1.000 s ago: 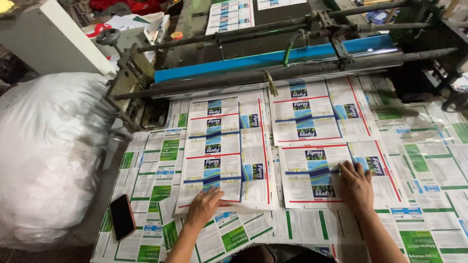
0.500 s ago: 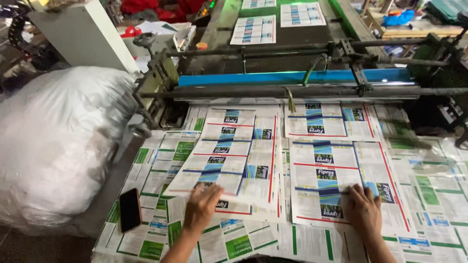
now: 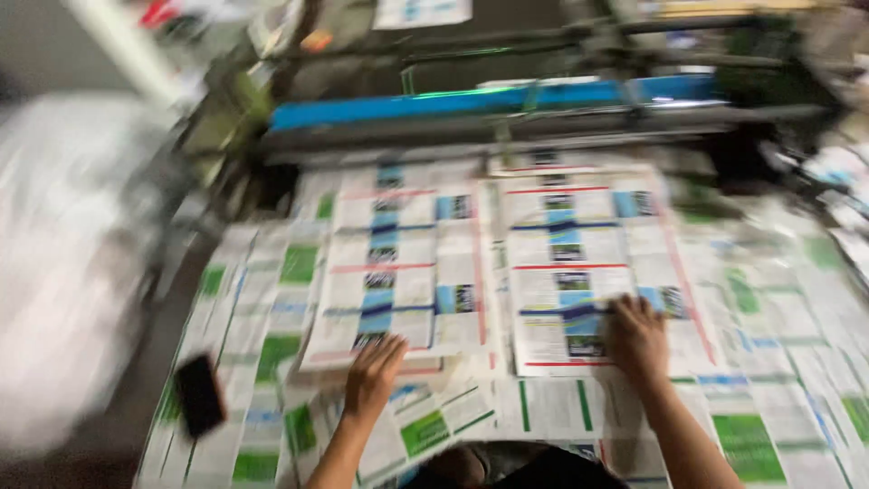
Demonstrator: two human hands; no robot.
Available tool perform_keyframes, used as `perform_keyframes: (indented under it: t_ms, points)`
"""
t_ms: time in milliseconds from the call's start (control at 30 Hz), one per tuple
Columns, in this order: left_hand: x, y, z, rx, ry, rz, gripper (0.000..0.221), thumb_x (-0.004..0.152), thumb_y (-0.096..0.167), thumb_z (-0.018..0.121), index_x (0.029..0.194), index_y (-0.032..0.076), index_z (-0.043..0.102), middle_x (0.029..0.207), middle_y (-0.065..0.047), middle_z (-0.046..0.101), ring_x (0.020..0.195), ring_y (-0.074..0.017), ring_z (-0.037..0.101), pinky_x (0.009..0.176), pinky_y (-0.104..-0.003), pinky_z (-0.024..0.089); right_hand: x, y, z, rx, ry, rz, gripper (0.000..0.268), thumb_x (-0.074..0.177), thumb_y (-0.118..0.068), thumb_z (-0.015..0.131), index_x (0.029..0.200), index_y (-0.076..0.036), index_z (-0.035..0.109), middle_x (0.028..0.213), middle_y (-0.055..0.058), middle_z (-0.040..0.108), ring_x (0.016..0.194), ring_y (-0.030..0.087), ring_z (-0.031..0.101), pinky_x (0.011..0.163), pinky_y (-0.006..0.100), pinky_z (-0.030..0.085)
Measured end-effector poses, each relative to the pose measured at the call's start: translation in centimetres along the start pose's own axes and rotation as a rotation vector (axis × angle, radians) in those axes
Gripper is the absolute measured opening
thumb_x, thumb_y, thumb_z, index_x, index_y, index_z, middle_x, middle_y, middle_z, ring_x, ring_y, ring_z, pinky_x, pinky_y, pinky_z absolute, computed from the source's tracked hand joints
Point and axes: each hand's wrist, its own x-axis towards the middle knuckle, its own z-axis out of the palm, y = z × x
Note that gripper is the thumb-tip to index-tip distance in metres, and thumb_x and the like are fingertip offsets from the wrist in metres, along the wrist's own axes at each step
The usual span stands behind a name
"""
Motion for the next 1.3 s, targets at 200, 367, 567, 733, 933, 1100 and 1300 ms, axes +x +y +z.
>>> perform_keyframes:
  t_ms: [200,367,567,733,933,1100,1300]
  points:
    - [0.7,-2.3,2.9,0.091,-0.081,-0.104,0.043,0.084,-0.004,0.059,0.124,0.006,0.071,0.127,-0.012,0.072,0.122,-0.0268,0.068,0.102,-0.046,0.053,0.2,-1.3,-1.4,0.107,-0.017,0.068,0.043,0.086,-0.026,0.064,0.127,-0.012,0.068,0.137,0.010,0.065,0.131,0.035,0.056,0.112,0.057,0.037]
    - [3.3,-4.2,4.1,0.080,-0.138,-0.164,0.040,0.088,-0.003,0.059,0.125,0.005,0.070,0.129,-0.010,0.070,0.124,-0.0261,0.066,0.102,-0.046,0.053,0.9,-2.0,-2.5,0.100,-0.070,0.102,0.041,0.086,-0.032,0.066,0.122,-0.013,0.068,0.139,0.009,0.064,0.135,0.036,0.054,0.113,0.056,0.037]
    - [6.9,-6.4,6.0,0.140,-0.313,-0.243,0.047,0.090,-0.001,0.055,0.134,0.012,0.065,0.140,-0.006,0.064,0.136,-0.0233,0.057,0.114,-0.049,0.044,1.0,-1.7,-1.9,0.098,-0.101,0.157,0.040,0.091,-0.030,0.064,0.128,-0.015,0.067,0.145,0.007,0.060,0.141,0.035,0.048,0.118,0.056,0.033]
    - [7.6,-5.0,5.7,0.114,-0.436,-0.355,0.046,0.096,0.017,0.057,0.142,0.015,0.057,0.152,-0.006,0.052,0.147,-0.0280,0.041,0.119,-0.057,0.031,1.0,-2.1,-2.5,0.097,-0.156,0.165,0.039,0.090,-0.028,0.062,0.127,-0.017,0.067,0.145,0.008,0.059,0.141,0.035,0.047,0.118,0.054,0.031]
    - [1.5,-6.7,9.3,0.040,-0.638,-0.313,0.073,0.088,0.043,0.071,0.153,0.020,0.045,0.165,-0.013,0.032,0.152,-0.0391,0.024,0.117,-0.067,0.021,1.5,-2.4,-3.3,-0.013,-0.433,0.197,0.046,0.096,-0.035,0.058,0.139,-0.020,0.058,0.156,0.013,0.044,0.145,0.040,0.034,0.119,0.059,0.021]
    - [-5.8,-13.3,19.8,0.360,-0.032,0.202,0.044,0.076,0.052,0.048,0.117,0.034,0.050,0.122,-0.015,0.047,0.102,-0.0476,0.046,0.078,-0.066,0.036,-2.0,-2.8,-4.9,0.062,-0.299,-0.064,0.046,0.099,-0.037,0.062,0.139,-0.014,0.057,0.158,0.017,0.041,0.149,0.042,0.033,0.123,0.059,0.020]
    - [-7.3,-12.3,20.5,0.375,-0.078,0.200,0.043,0.077,0.054,0.047,0.114,0.032,0.049,0.118,-0.013,0.047,0.100,-0.0437,0.045,0.075,-0.062,0.033,-3.4,-5.6,-10.9,0.075,-0.482,-0.073,0.066,0.093,-0.047,0.067,0.144,-0.009,0.048,0.160,0.021,0.035,0.149,0.045,0.027,0.122,0.060,0.018]
